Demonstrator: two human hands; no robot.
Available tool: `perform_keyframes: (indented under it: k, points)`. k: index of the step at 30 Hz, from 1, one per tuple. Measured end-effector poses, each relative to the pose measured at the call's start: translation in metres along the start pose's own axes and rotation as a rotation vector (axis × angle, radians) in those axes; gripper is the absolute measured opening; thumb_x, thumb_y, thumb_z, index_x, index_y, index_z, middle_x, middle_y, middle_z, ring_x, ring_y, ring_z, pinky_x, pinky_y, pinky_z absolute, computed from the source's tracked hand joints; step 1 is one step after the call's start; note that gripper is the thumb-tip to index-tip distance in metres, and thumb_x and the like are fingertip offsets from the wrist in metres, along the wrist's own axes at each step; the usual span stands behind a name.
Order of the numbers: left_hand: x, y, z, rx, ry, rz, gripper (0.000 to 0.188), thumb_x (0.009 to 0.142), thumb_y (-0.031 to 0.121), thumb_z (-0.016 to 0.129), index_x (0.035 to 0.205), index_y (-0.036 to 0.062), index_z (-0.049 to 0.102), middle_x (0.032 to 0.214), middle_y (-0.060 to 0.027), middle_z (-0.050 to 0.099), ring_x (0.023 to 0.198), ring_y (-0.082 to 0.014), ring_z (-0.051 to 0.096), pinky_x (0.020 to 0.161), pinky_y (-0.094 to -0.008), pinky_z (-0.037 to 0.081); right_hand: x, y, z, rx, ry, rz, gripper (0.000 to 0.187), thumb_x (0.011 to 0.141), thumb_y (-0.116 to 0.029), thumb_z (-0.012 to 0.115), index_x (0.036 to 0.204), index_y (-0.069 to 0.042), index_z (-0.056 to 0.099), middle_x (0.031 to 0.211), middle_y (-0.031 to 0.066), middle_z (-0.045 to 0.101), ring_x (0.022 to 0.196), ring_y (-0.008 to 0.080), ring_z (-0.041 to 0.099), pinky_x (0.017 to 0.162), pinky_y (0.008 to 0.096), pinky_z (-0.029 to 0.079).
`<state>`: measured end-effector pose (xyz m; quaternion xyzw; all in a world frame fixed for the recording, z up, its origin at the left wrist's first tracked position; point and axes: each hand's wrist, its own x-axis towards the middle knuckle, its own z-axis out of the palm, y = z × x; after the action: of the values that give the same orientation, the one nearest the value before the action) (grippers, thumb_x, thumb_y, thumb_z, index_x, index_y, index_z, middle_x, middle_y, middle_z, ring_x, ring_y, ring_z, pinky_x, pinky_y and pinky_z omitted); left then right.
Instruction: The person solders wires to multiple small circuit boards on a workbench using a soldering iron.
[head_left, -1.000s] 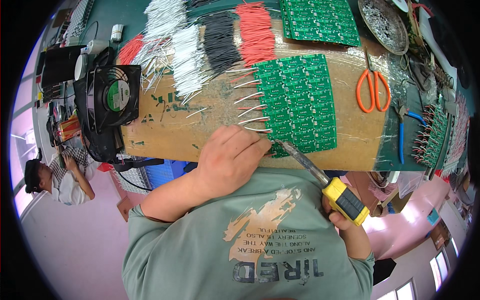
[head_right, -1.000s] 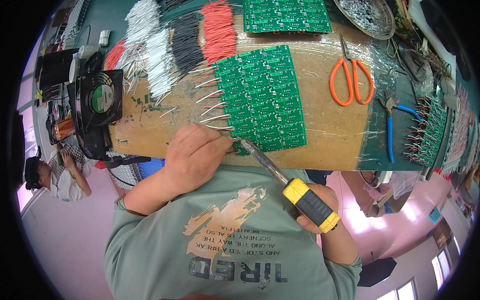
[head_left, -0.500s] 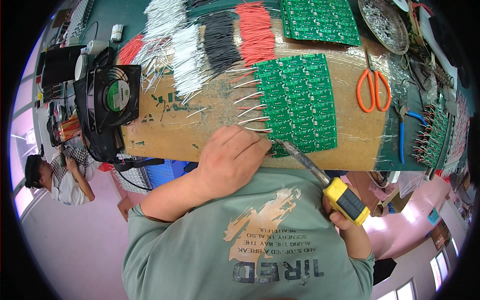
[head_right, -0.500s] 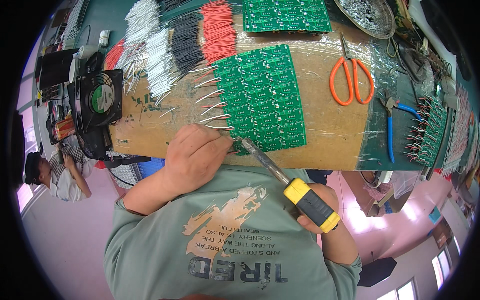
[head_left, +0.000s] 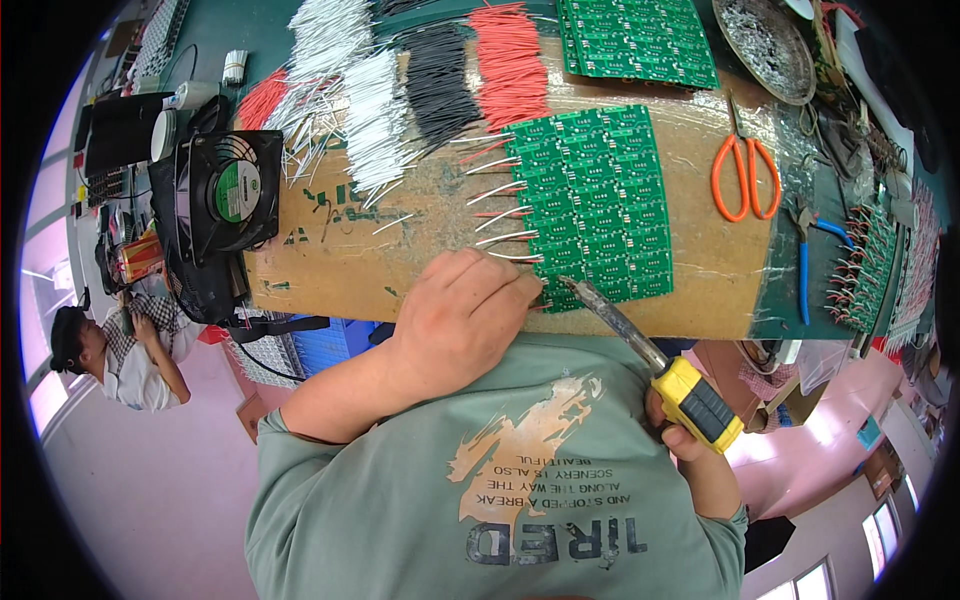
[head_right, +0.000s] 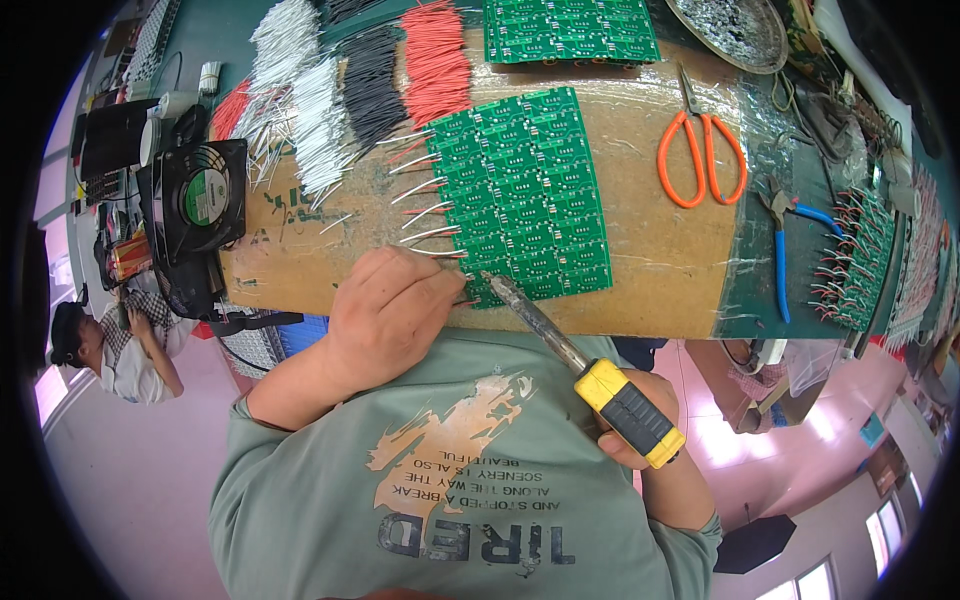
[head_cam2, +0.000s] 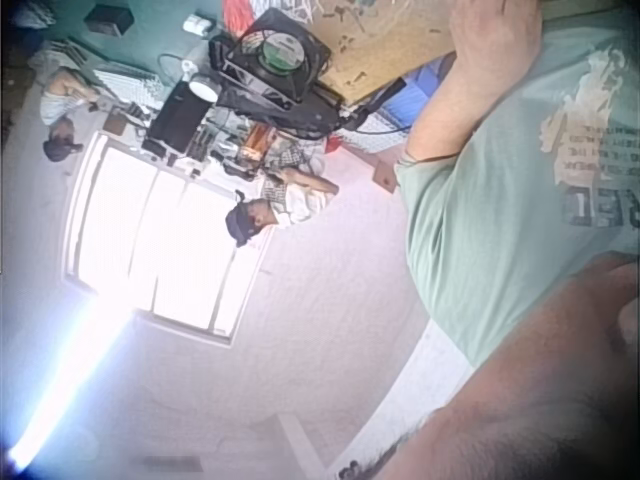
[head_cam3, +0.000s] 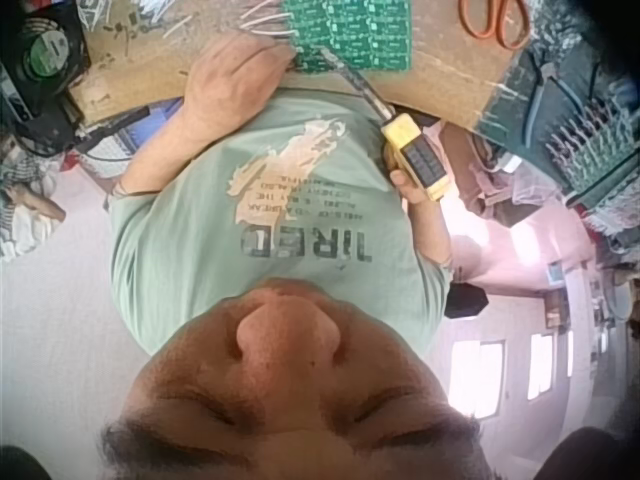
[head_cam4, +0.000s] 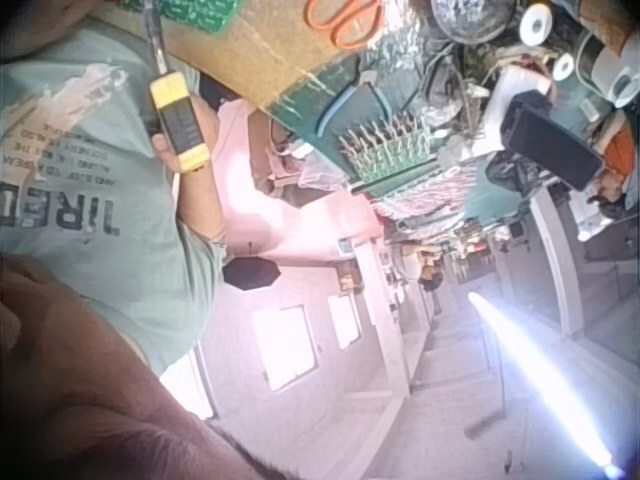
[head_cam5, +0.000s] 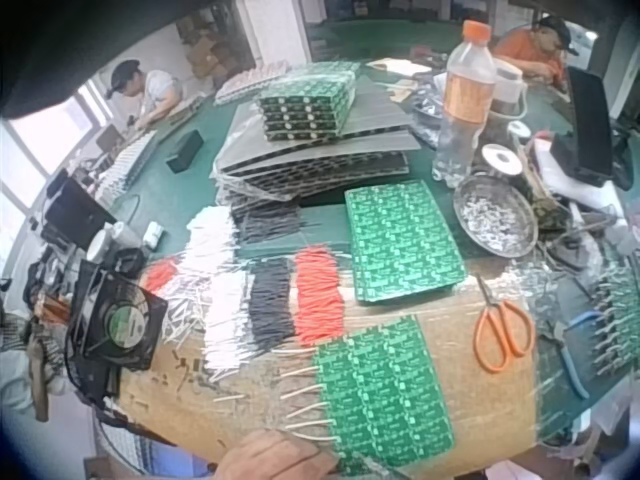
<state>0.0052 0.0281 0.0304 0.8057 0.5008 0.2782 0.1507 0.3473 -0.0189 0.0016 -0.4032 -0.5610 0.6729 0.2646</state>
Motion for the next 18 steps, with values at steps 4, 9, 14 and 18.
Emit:
perform_keyframes:
  k: [4,9,14,18]
  points:
    - [-0.002,0.001,0.001,-0.01,0.021,-0.025,0.034,0.068,-0.002,0.078,0.101,0.0032,0.073,0.093,-0.0067,0.066,0.082,-0.0251,0.064,0.071,-0.0376,0.051,0.0,-0.001,-0.001,0.006,0.001,-0.022,0.051,0.086,-0.053,0.077,0.082,-0.007,0.057,0.065,0.0018,0.052,0.052,0.0216,0.052,0.051,0.0329,0.041]
    - [0.002,0.01,-0.009,-0.027,0.043,0.001,0.034,0.068,-0.002,0.079,0.101,0.003,0.073,0.092,-0.0064,0.065,0.082,-0.025,0.064,0.071,-0.037,0.049,-0.007,-0.003,-0.006,-0.011,-0.021,0.013,0.054,0.086,-0.057,0.077,0.084,-0.007,0.057,0.066,0.0026,0.053,0.053,0.0227,0.053,0.053,0.0339,0.043]
    - [-0.006,0.013,-0.002,-0.056,0.025,0.022,0.033,0.067,-0.002,0.077,0.1,0.0029,0.073,0.09,-0.0062,0.065,0.081,-0.0246,0.064,0.07,-0.0352,0.046,-0.007,-0.007,-0.009,-0.046,-0.053,0.025,0.058,0.085,-0.06,0.076,0.093,-0.004,0.063,0.069,0.0038,0.057,0.055,0.0243,0.057,0.055,0.0342,0.046]
    - [-0.007,0.012,-0.002,-0.062,0.043,0.016,0.033,0.066,-0.003,0.076,0.099,0.0028,0.073,0.09,-0.0063,0.065,0.081,-0.0249,0.064,0.071,-0.0362,0.047,-0.011,-0.008,-0.012,-0.096,-0.091,0.016,0.064,0.085,-0.062,0.076,0.103,-0.001,0.067,0.073,0.0056,0.061,0.06,0.0261,0.062,0.058,0.0345,0.05]
